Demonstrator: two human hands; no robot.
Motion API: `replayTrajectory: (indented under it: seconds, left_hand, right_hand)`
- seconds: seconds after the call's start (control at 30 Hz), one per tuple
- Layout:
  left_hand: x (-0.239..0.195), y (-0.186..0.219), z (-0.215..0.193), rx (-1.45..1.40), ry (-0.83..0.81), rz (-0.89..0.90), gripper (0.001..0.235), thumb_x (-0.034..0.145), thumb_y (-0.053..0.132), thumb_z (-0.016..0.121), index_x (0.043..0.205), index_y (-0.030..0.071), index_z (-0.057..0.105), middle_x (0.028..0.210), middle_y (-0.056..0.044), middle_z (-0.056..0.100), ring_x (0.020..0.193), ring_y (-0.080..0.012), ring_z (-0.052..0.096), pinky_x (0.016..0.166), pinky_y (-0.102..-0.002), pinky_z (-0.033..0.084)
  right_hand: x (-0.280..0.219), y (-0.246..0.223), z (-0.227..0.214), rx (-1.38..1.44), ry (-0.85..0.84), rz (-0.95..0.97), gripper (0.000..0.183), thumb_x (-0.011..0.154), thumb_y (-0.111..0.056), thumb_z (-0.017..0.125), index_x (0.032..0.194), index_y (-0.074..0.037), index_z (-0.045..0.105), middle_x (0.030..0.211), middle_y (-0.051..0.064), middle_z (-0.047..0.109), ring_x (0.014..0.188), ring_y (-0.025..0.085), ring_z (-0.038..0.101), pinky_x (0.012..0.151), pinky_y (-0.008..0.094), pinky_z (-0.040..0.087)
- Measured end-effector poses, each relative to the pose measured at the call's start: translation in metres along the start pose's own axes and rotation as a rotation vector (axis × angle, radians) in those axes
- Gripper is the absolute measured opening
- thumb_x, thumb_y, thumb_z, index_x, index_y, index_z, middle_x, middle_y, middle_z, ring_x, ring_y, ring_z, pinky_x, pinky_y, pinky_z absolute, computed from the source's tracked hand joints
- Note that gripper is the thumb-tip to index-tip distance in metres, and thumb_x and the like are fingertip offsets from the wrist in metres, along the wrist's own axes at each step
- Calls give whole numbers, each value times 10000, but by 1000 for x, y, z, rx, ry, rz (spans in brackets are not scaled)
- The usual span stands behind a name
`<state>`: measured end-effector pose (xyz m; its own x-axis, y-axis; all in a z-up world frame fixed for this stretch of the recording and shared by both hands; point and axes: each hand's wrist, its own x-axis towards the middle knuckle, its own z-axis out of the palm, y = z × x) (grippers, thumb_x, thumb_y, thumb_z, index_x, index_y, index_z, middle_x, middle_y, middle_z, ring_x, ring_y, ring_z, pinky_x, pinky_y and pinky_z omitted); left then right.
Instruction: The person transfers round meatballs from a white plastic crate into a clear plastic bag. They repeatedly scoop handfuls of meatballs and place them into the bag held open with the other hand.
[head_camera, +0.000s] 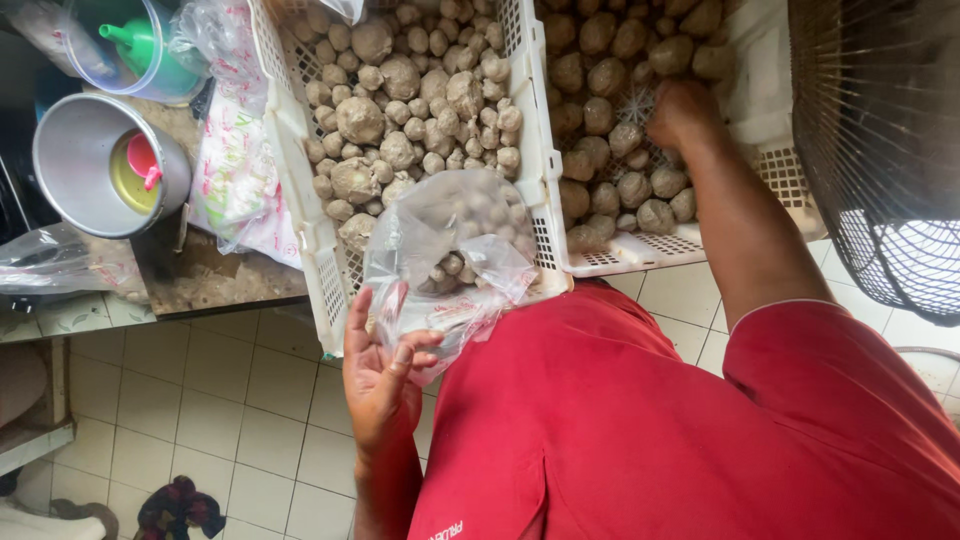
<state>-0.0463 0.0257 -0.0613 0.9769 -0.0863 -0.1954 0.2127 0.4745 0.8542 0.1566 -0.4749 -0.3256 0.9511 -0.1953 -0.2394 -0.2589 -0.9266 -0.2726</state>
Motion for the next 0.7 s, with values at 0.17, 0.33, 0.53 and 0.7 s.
replayTrajectory:
  seconds: [0.17,0.33,0.53,0.7]
  left_hand:
    - [-8,-4,-7,7,-10,7,739,1002,-63,559,1640,25,197,1550,-327,421,1007,-252,696,858,-321,604]
    - [-6,-3,-1,-49,-56,-21,676,1030,-35,522,1636,10,224,1464,-328,474,993,-268,703,823,-322,607]
    - [0,-1,0,-47,-86,-16,613,1052,7,501,1620,-4,270,1443,-332,497,979,-268,701,798,-329,611]
    - [1,1,2,-83,-128,-9,583,1060,30,501,1608,-7,304,1430,-331,505,978,-275,702,811,-339,604]
  right_hand:
    - [17,-9,-47,144,51,6,405,950,-150,685,1351,-107,656,1486,263,481,1290,468,540,1057,527,496]
    - [21,-1,-73,-254,-386,111,384,1000,-192,654,1376,-112,650,1479,244,528,1293,440,565,1067,512,502]
    - [27,3,-48,4,-99,127,368,1060,-243,616,1405,-117,643,1470,220,583,1298,407,596,1080,493,510]
    - [52,-20,1,-82,427,-21,619,1004,-367,768,1520,-137,515,1519,344,349,1345,562,351,1024,661,374]
